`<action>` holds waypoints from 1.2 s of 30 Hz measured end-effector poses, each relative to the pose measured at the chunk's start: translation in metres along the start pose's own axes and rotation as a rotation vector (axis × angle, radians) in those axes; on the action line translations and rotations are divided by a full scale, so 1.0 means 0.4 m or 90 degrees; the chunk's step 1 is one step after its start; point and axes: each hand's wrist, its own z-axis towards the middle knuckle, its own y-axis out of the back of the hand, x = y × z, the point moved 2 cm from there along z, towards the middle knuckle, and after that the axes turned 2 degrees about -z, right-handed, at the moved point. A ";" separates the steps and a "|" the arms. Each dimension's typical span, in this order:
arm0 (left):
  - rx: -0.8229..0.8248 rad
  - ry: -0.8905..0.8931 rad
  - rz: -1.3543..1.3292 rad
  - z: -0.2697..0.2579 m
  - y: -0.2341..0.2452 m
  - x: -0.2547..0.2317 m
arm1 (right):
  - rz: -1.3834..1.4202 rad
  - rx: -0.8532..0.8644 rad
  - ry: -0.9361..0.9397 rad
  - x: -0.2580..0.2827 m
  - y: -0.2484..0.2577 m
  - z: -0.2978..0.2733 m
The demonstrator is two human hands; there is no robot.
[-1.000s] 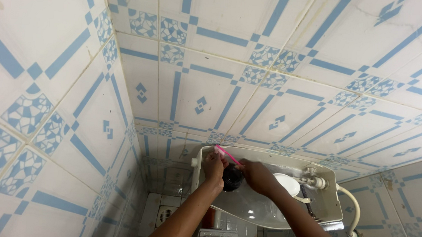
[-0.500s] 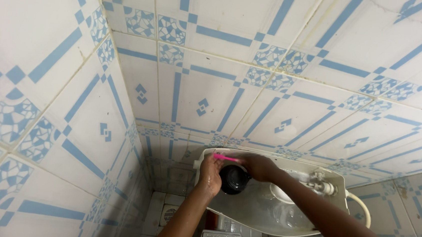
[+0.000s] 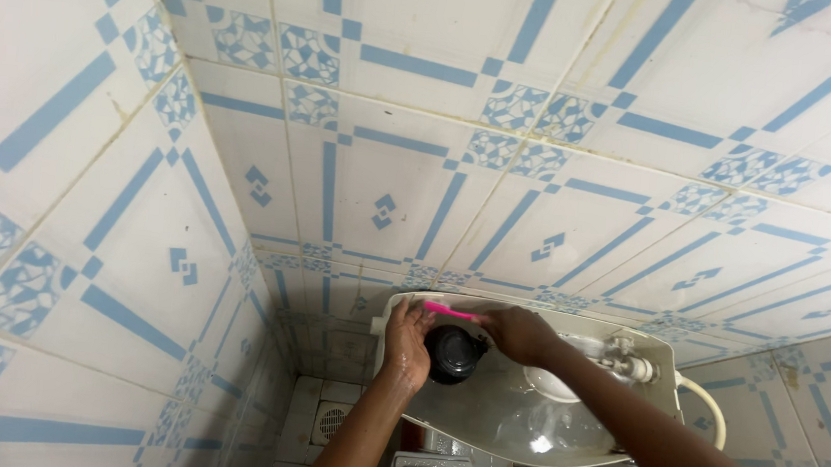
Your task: The person scrubs the interior of a toilet cistern using a pink toothbrush and soapy water from a blue basin. They repeatedly dip the brush into the basin and scrub various parts of the tank, including the sides, the flush valve, and the fill valve.
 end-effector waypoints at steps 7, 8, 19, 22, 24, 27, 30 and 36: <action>0.067 0.044 -0.003 0.004 0.011 0.006 | 0.037 -0.143 0.072 -0.019 -0.018 0.025; 0.057 0.033 0.004 0.005 0.010 0.004 | 0.006 -0.131 0.065 -0.029 -0.015 0.026; 0.076 0.006 -0.036 0.013 0.012 0.014 | -0.114 -0.088 0.034 -0.007 -0.041 0.030; 0.012 -0.029 0.024 0.016 0.017 0.007 | -0.090 -0.034 -0.075 -0.026 -0.027 0.013; 0.036 0.003 0.032 0.010 0.017 0.014 | -0.090 -0.033 -0.070 -0.027 -0.026 -0.004; 0.049 0.013 0.037 0.017 0.002 0.001 | -0.108 -0.036 -0.031 -0.036 0.004 -0.005; 0.025 -0.007 0.064 0.000 0.011 0.006 | -0.073 -0.008 -0.039 -0.073 -0.002 -0.016; -0.089 0.088 0.221 0.007 0.009 0.027 | -0.367 0.061 -0.076 -0.094 -0.066 0.042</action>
